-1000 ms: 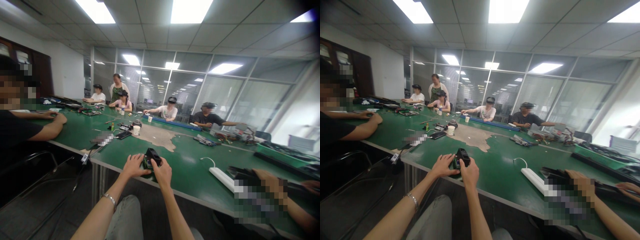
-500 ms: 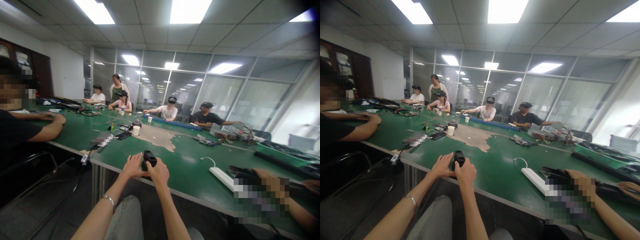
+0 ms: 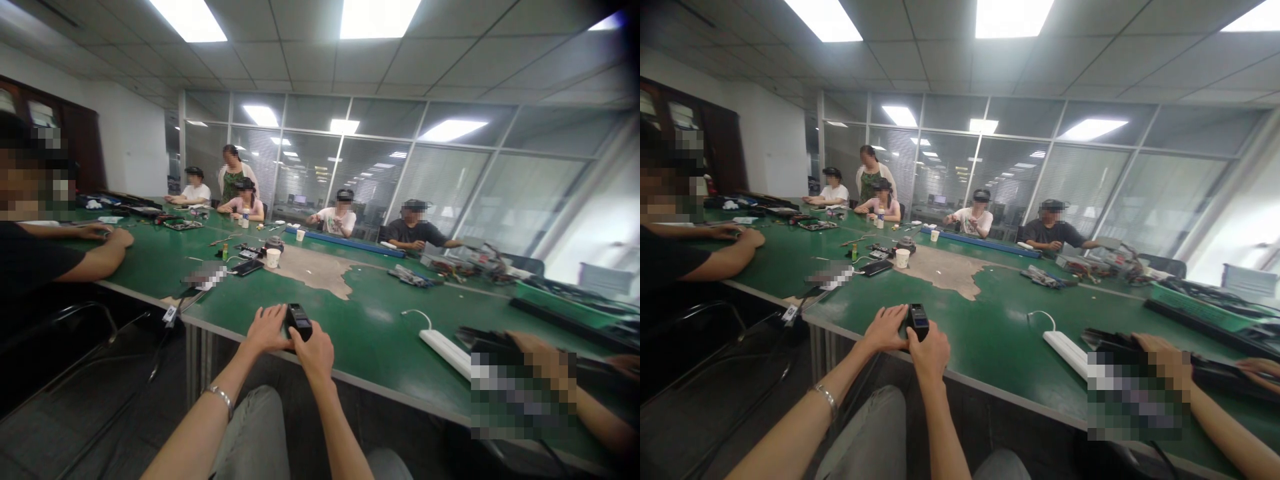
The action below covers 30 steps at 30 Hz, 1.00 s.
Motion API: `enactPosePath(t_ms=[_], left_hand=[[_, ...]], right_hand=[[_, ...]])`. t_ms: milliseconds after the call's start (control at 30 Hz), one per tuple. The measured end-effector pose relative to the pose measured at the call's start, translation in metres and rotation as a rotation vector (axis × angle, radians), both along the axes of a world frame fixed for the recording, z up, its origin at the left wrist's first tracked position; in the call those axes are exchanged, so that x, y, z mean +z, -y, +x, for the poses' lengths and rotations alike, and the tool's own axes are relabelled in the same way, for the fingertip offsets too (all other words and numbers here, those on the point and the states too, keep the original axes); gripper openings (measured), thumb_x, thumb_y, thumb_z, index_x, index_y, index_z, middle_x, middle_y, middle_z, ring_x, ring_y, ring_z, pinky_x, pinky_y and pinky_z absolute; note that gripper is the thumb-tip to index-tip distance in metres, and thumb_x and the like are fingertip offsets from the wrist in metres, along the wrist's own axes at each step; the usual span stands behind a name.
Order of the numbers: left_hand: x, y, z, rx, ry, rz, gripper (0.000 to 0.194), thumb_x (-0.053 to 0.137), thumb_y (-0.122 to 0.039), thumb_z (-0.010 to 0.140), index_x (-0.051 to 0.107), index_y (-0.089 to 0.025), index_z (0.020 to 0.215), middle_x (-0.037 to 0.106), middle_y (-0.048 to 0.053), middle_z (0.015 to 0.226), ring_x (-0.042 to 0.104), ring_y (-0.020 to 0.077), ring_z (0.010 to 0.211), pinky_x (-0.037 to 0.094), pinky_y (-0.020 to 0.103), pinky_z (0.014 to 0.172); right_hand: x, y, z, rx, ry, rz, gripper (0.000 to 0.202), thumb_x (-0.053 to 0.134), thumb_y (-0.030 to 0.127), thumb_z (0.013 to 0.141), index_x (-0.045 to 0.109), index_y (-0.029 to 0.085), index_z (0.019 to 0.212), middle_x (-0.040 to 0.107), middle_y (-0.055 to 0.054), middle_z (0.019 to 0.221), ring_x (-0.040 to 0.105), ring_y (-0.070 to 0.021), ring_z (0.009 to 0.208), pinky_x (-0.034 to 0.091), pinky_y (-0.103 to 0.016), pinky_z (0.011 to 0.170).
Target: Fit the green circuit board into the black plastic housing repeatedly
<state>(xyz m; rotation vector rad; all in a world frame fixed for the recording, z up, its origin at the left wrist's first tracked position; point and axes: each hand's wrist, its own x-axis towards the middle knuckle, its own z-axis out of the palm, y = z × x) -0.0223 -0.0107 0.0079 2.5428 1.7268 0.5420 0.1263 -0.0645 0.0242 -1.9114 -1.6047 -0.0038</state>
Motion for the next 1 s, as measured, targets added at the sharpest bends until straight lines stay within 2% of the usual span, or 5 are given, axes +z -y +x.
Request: enactPosePath(t_ms=[200,367,667,833,1000], left_hand=[[-0.001,-0.001,-0.002,-0.015,0.011,-0.004,0.108,0.049,-0.082,0.066,0.024,-0.017,0.149,0.032,0.014,0.153,0.028,0.0331,0.139,0.016,0.051,0.115],[0.001,0.000,-0.001,-0.014,0.029,-0.010,0.111,0.042,-0.089,0.063,0.025,-0.020,0.149,0.032,0.013,0.153,0.027,0.0331,0.140,0.015,0.051,0.115],[0.008,0.003,0.000,-0.018,0.011,-0.066,0.108,0.036,-0.091,0.066,0.021,-0.026,0.151,0.030,0.010,0.154,0.025,0.0327,0.140,0.014,0.051,0.114],[0.023,-0.006,0.002,-0.041,-0.044,-0.186,0.113,0.039,-0.092,0.061,0.018,-0.028,0.151,0.030,0.011,0.154,0.028,0.0373,0.137,0.020,0.055,0.110],[0.027,-0.009,0.006,-0.026,-0.089,-0.223,0.115,0.043,-0.091,0.058,0.020,-0.028,0.151,0.036,0.014,0.150,0.032,0.0405,0.134,0.023,0.058,0.107]], right_hand=[[0.009,-0.007,0.000,0.064,-0.160,0.148,0.047,0.057,0.051,0.082,0.061,0.018,0.115,0.070,-0.011,0.098,0.064,-0.0241,0.094,0.044,-0.029,0.080],[0.022,-0.013,0.021,0.033,-0.250,0.305,0.050,0.052,0.054,0.084,0.060,0.019,0.119,0.069,-0.010,0.104,0.063,-0.0237,0.097,0.043,-0.029,0.082],[-0.016,-0.017,0.060,-0.161,-0.095,0.040,0.056,0.049,0.057,0.084,0.059,0.015,0.120,0.069,-0.015,0.096,0.065,-0.0280,0.093,0.044,-0.033,0.078],[-0.021,-0.015,0.061,-0.181,-0.025,0.098,0.079,0.055,0.059,0.079,0.045,0.003,0.135,0.063,-0.022,0.115,0.058,-0.0324,0.109,0.041,-0.036,0.089],[-0.025,-0.011,0.062,-0.148,-0.005,0.141,0.062,0.053,0.050,0.084,0.050,0.009,0.130,0.065,-0.017,0.109,0.057,-0.0298,0.106,0.041,-0.034,0.087]])
